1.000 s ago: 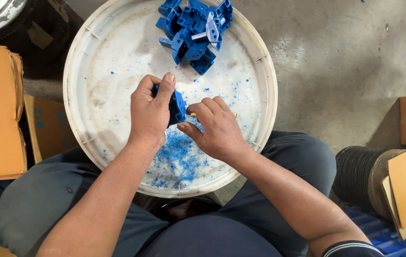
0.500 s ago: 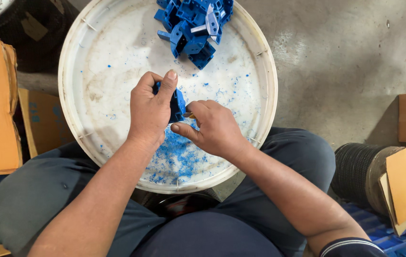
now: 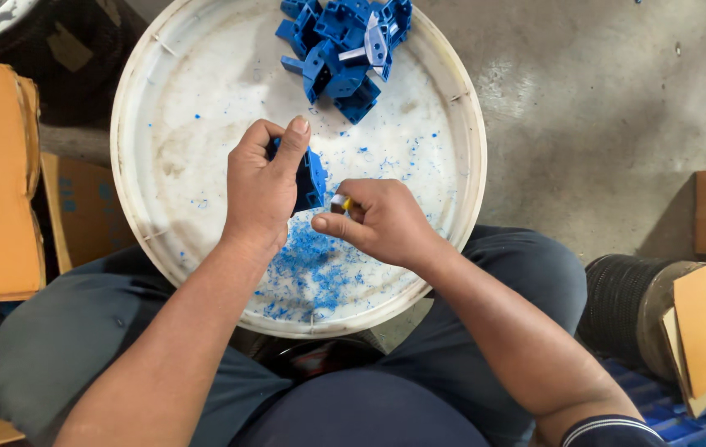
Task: The person trims excess material from blue plastic parts using a utility knife.
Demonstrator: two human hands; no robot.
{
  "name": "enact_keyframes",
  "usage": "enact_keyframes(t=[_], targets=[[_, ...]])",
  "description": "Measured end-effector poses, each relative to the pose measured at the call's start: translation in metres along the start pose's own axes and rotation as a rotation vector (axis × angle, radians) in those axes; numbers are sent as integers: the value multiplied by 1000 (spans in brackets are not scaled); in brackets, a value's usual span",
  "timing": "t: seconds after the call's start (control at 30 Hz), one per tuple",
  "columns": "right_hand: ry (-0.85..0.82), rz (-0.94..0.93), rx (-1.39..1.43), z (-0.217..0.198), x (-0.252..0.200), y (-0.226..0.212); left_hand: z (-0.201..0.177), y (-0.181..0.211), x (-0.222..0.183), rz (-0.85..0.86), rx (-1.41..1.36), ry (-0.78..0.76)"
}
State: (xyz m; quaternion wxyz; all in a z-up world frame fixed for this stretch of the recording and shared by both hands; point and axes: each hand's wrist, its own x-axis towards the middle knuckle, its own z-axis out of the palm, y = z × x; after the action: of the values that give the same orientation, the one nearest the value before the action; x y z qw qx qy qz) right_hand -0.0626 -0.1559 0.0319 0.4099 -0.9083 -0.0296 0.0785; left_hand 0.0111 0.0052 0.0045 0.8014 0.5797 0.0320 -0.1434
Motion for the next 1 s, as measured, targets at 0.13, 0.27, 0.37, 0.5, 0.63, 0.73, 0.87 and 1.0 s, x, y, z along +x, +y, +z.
enact_keyframes(t=[0.13, 0.27, 0.37, 0.5, 0.63, 0.73, 0.87, 1.0], targets=[[19, 62, 230, 0, -1, 2, 1, 4, 0, -1, -48, -13], [100, -3, 342, 0, -1, 7, 2, 12, -3, -19, -53, -52], [109, 13, 375, 1, -3, 12, 3, 12, -5, -44, -17, -70], [73, 26, 446, 8, -4, 24, 4, 2, -5, 8, 150, -138], [-89, 60, 537, 8, 2, 37, 2, -4, -2, -95, 215, -297], [-155, 40, 693, 4, 5, 44, 1, -3, -1, -190, 154, -384], [17, 71, 746, -1, 9, 42, -2, -2, -4, -243, 70, -365], [154, 184, 564, -7, 4, 25, -9, -9, -14, -213, 82, -218]])
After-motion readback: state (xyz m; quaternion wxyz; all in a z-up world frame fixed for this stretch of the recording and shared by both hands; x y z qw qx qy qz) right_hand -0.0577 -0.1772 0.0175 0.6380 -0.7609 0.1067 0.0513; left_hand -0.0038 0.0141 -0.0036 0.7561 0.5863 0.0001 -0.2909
